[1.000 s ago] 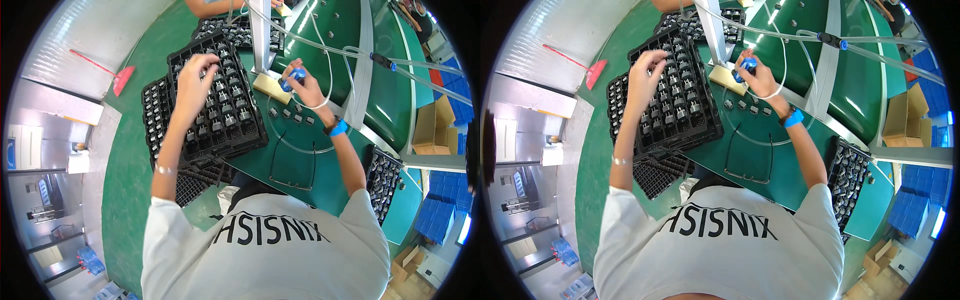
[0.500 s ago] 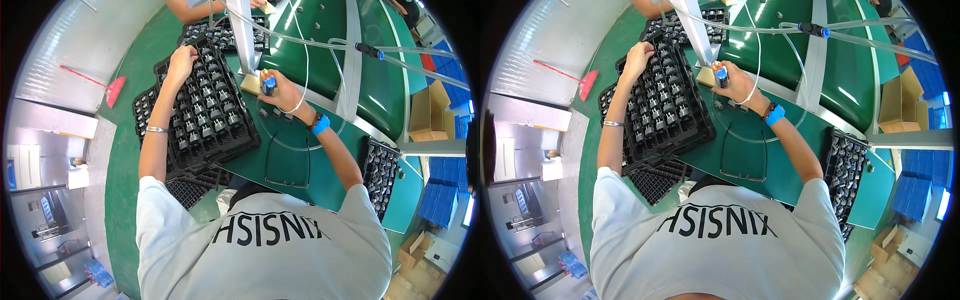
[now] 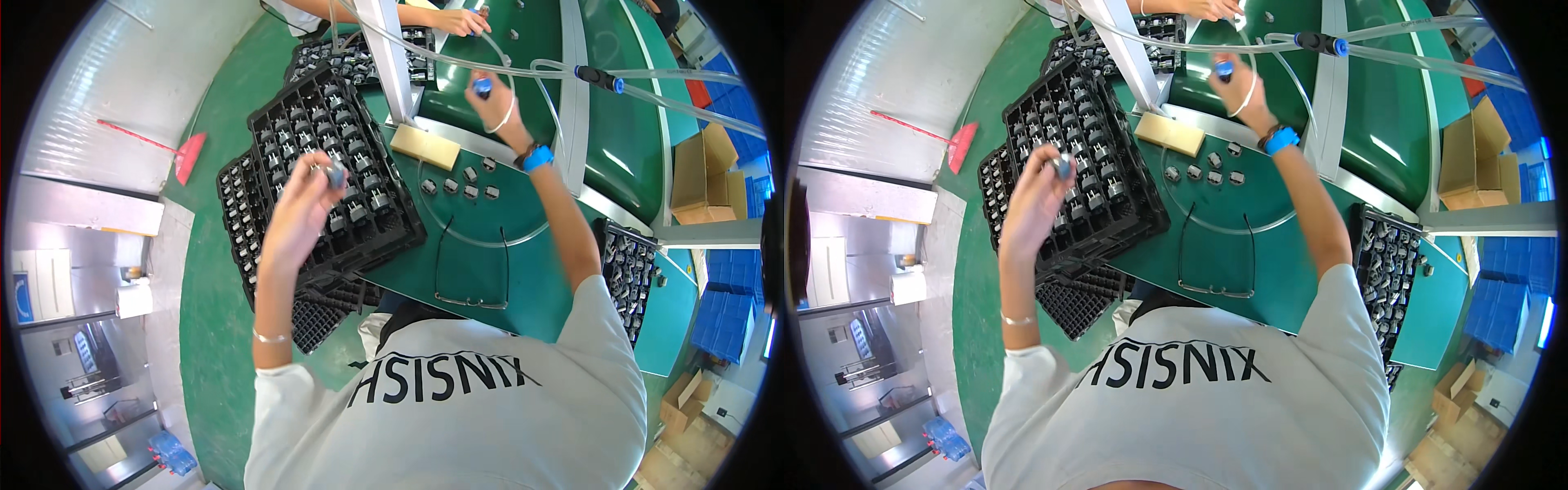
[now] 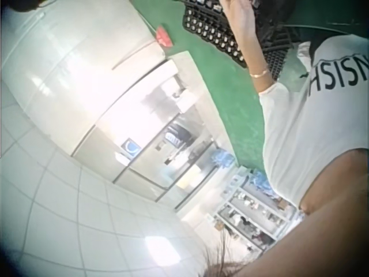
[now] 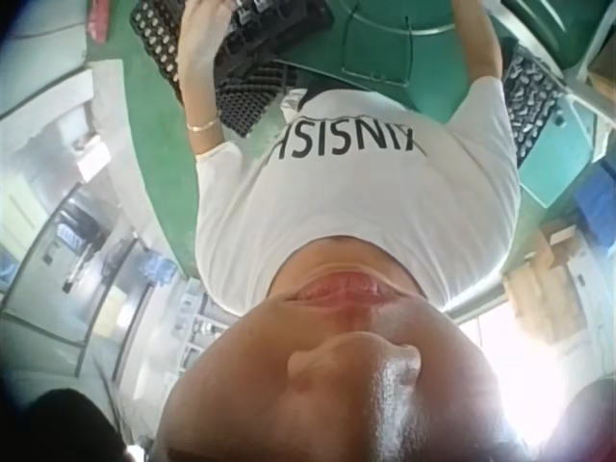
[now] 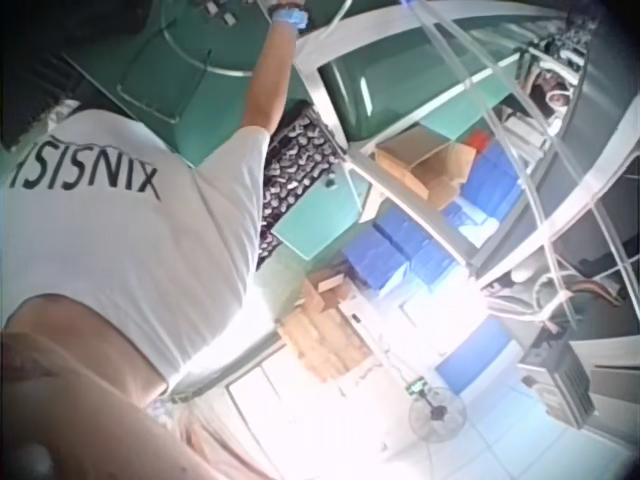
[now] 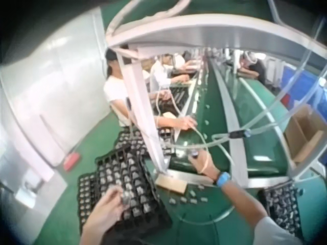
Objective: Assembling or testing small electronic components into a tray using a hand-held pneumatic tool.
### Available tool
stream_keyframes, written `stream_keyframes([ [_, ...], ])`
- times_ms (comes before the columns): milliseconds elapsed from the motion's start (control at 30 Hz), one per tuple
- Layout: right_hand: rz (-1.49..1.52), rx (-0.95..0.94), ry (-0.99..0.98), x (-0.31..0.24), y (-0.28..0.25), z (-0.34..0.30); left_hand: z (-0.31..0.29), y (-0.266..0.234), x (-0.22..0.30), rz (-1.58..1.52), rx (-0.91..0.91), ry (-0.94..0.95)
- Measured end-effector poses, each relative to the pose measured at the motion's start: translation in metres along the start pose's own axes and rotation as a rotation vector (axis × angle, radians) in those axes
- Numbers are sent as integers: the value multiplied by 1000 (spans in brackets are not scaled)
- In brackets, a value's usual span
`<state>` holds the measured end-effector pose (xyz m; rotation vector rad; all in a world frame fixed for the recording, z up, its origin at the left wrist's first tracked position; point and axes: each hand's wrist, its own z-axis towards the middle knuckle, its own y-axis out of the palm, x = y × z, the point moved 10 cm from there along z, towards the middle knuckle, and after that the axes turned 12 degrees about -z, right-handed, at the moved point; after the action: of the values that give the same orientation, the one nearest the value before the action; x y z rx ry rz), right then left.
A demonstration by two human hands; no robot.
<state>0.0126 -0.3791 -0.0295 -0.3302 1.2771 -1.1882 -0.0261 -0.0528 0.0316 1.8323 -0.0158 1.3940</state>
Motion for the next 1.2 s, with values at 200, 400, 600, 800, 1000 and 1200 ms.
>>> stream_keyframes([
  [200, -254, 207, -30, 65, -8, 29, -39, 23, -22, 128, 134, 222],
  [400, -345, 454, -247, -10, -51, -12, -38, 45, -38, 62, 132, 319],
  [600, 1599, -728, 342, -142, 0, -128, -37, 63, -34, 51, 28, 381],
  [800, 1306, -875, 305, -148, -8, -154, -42, 71, -29, 116, -39, 392],
  [1000, 1234, -814, 266, -150, -14, -160, -46, 76, -29, 143, -36, 449],
  [1200, 1132, -579, 283, -119, -17, -132, -37, 69, 2, 536, 123, 503],
])
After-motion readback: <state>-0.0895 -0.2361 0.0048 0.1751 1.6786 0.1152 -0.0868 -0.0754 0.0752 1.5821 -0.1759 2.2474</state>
